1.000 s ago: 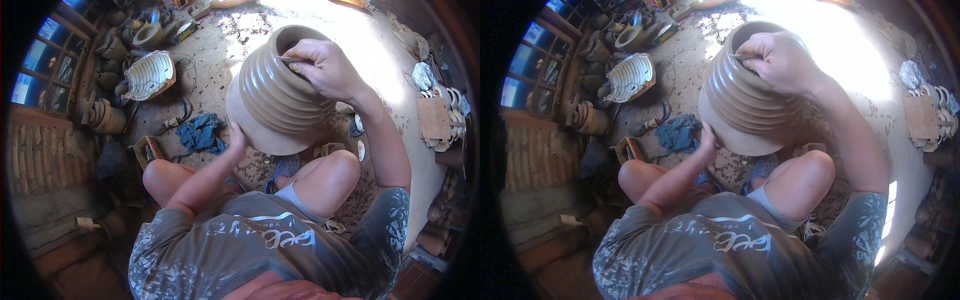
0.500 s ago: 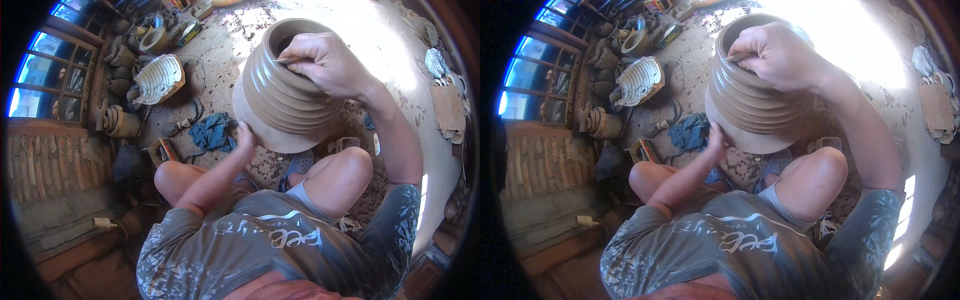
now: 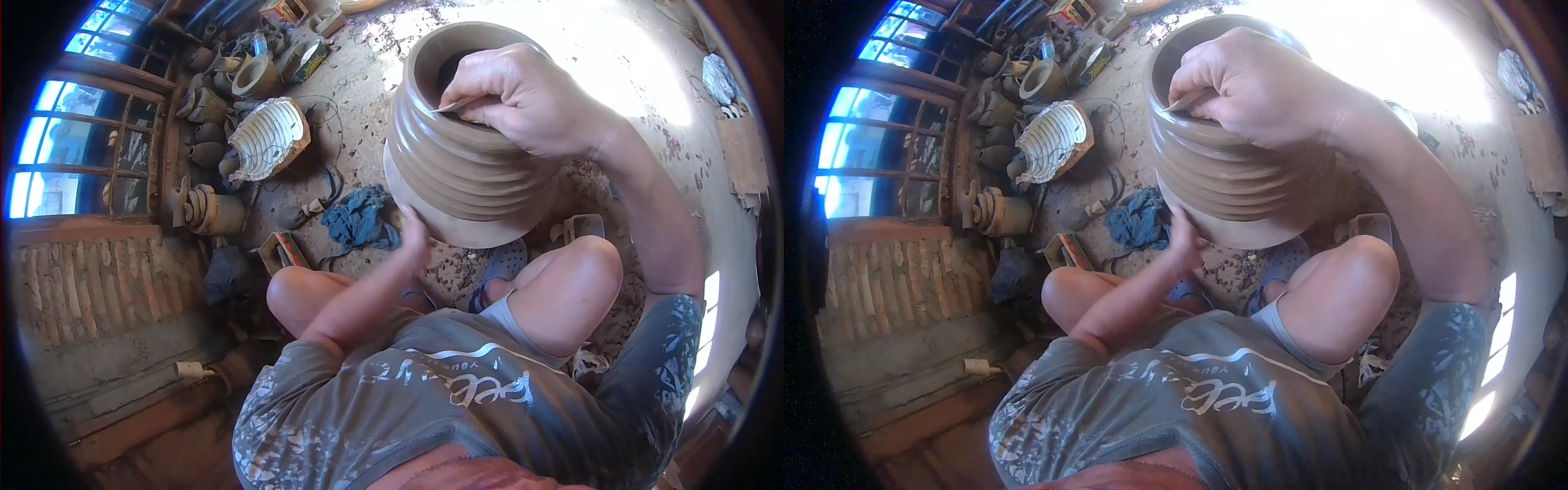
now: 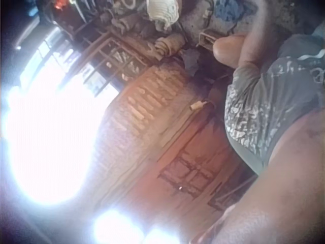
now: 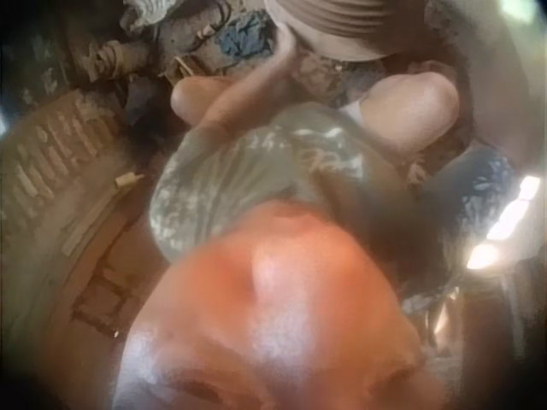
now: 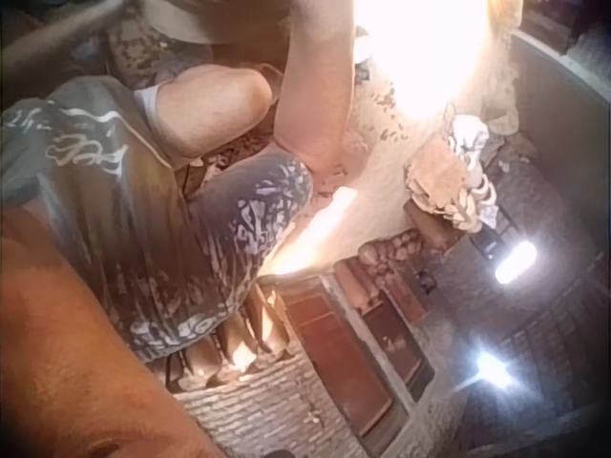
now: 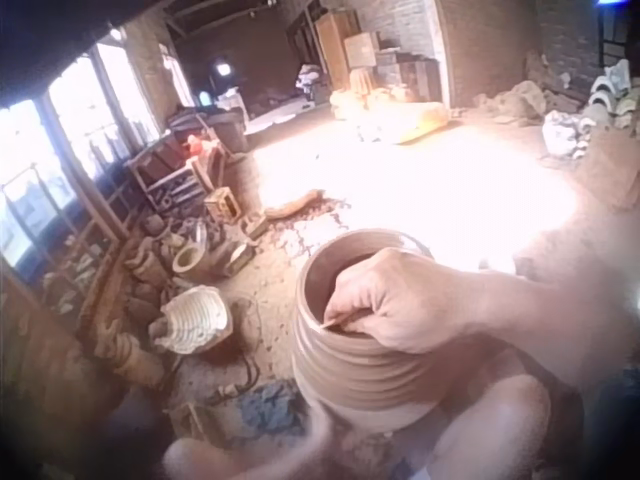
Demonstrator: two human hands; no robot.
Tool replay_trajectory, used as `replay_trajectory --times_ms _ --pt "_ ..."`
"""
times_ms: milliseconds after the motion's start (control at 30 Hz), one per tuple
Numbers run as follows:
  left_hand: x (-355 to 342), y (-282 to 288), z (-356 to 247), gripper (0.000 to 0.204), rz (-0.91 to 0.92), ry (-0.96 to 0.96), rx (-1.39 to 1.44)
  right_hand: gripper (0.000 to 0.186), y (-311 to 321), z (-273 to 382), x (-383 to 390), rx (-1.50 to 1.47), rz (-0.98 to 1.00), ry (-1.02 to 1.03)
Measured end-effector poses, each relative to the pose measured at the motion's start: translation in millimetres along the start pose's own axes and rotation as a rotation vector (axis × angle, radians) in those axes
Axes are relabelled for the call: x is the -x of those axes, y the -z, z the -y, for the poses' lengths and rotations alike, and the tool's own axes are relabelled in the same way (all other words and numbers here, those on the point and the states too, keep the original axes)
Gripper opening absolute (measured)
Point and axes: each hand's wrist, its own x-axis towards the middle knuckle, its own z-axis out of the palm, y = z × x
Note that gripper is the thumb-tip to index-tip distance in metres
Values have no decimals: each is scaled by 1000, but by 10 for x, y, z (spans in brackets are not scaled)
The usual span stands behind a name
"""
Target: The person shapes the rim and upper body of a large clay vessel on a pottery wheel by hand, then uses a brush to apply a liquid substance to the exterior and a small tool to refine the inner rim.
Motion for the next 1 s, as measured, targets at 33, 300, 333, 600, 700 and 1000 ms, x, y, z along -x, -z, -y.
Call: replay_trajectory --times_ms 33,300,333,600,700,1000 --pt "-353 207 -189 99 33 -105 -9 15 -4 -4 -10 2 -1 16" --pt "157 19 115 99 -77 108 -1 14 64 -23 -25 -73 79 -17" --pt "295 -37 304 100 10 187 -3 14 76 -32 -14 -72 77 -8" --pt "-862 554 -741 91 -27 76 138 14 42 -77 55 -116 44 -42" --pt "-599 529 -463 94 92 -115 175 14 67 -74 37 -119 47 -35" --pt "-477 320 -66 74 -48 -80 45 14 65 -14 79 -161 44 -52"
